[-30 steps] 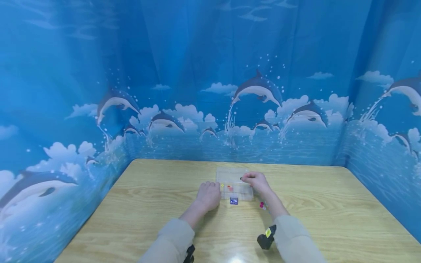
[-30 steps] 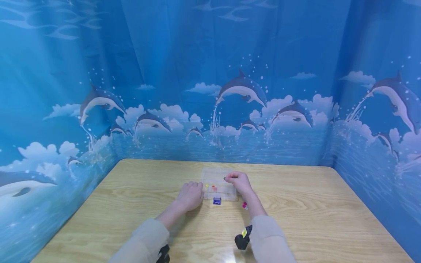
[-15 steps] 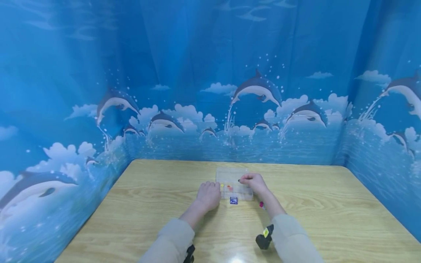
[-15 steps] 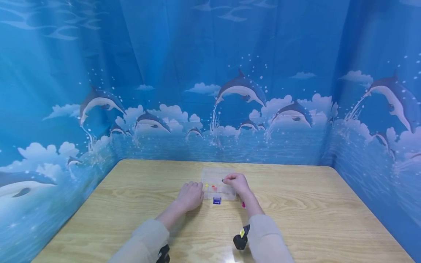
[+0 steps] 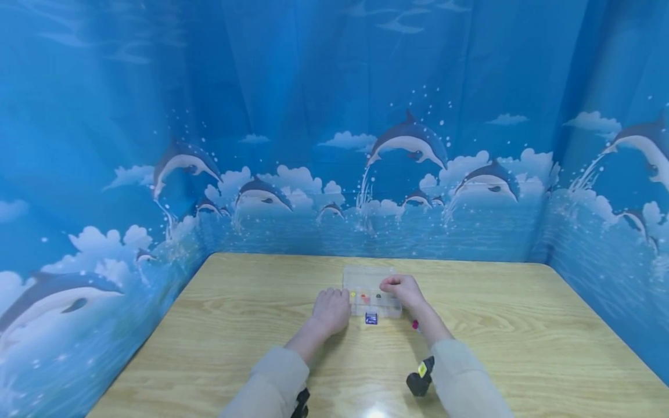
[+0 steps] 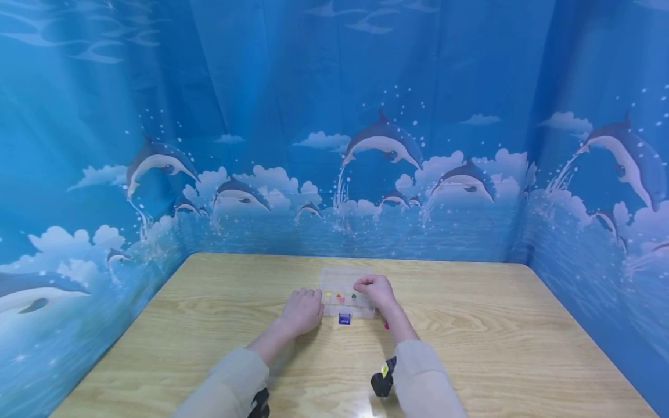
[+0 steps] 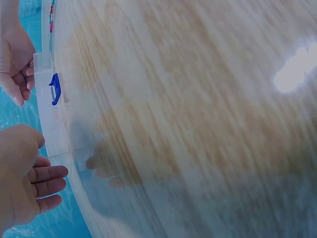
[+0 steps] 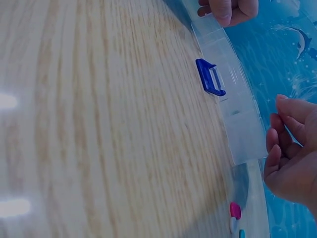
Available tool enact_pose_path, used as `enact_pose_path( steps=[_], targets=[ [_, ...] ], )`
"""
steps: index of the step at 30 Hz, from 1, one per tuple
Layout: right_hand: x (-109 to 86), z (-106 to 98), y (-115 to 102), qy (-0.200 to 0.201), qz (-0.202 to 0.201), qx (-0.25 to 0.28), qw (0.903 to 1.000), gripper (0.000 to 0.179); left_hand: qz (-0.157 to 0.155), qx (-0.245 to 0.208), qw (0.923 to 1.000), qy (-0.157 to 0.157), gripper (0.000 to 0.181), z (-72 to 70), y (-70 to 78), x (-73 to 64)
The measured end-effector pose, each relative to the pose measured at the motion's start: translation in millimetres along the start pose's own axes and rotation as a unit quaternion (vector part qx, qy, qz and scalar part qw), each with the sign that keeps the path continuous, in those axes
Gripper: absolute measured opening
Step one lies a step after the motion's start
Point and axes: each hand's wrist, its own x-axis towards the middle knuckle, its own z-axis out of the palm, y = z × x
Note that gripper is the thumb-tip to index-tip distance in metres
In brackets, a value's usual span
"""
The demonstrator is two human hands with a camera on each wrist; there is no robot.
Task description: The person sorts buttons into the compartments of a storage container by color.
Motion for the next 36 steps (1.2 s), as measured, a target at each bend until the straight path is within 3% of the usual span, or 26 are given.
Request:
enact_pose_path(
  steps=[14, 23, 36],
  targets=[
    [-1.3, -23.1, 11.7, -0.003, 0.018, 0.014, 0.9997, 0.024, -0.002, -0.006, 1.0, 0.0, 0.02, -1.3, 0.4, 0.2],
    [-13.1, -45.8, 18.5, -0.012, -0.002, 0.005, 0.9999, 0.028, 0.003, -0.003, 1.0, -0.001, 0.022, 0.3, -0.8, 0.2],
    [-22.3, -80.7, 40.5, 0.013, 0.018, -0.017, 0.9996, 0.031, -0.004, -0.009, 0.9999, -0.012, 0.024, -0.2, -0.2, 1.7]
  ],
)
